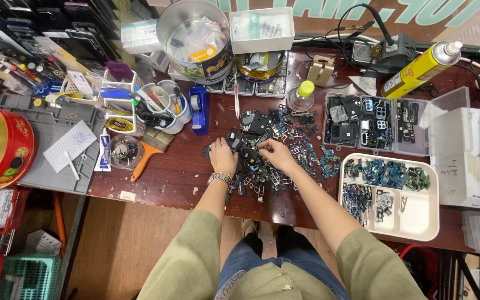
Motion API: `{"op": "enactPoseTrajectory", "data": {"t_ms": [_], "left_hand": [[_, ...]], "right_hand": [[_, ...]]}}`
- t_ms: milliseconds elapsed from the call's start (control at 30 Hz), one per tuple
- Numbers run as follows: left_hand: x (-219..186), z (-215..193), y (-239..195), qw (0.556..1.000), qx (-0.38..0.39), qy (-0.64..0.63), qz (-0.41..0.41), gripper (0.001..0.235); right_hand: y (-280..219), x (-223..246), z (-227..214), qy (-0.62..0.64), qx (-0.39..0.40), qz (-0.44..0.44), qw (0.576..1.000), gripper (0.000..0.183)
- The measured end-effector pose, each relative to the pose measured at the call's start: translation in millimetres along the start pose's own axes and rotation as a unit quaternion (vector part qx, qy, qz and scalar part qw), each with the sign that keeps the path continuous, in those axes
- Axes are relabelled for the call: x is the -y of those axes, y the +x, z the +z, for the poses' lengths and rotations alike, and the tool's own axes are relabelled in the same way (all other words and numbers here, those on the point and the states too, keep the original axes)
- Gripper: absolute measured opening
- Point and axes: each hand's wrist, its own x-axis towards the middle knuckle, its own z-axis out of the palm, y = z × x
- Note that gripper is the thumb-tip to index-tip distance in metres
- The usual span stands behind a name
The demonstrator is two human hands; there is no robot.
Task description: The person sorts small electronic components and circuit board fragments on a cluttered workbench. They pick up pieces, separate them by type, and place them into a compartmentalized tray. The person handles the components by hand without using tools.
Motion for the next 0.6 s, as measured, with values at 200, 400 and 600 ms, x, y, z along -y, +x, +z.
{"op": "enactPoseTrajectory", "data": {"t_ms": [200,400,600], "left_hand": [[0.2,-14.1,4.7,0.997,0.060,0.046,0.007,0.080],[-0.5,-30.5,1.5,0.994,0.097,0.056,-0.015,0.073],[2.8,-13.4,20.3,0.999,0.004,-0.029,-0.015,0.052]], "right_hand": [[-11.6,6.5,1.2,0.035,-0.006,-0.004,0.999,0.026],[-13.6,10.5,10.7,0.051,0.005,0.018,0.998,0.026],[-11.1,1.8,16.1,0.042,0.004,-0.002,0.999,0.027]]}}
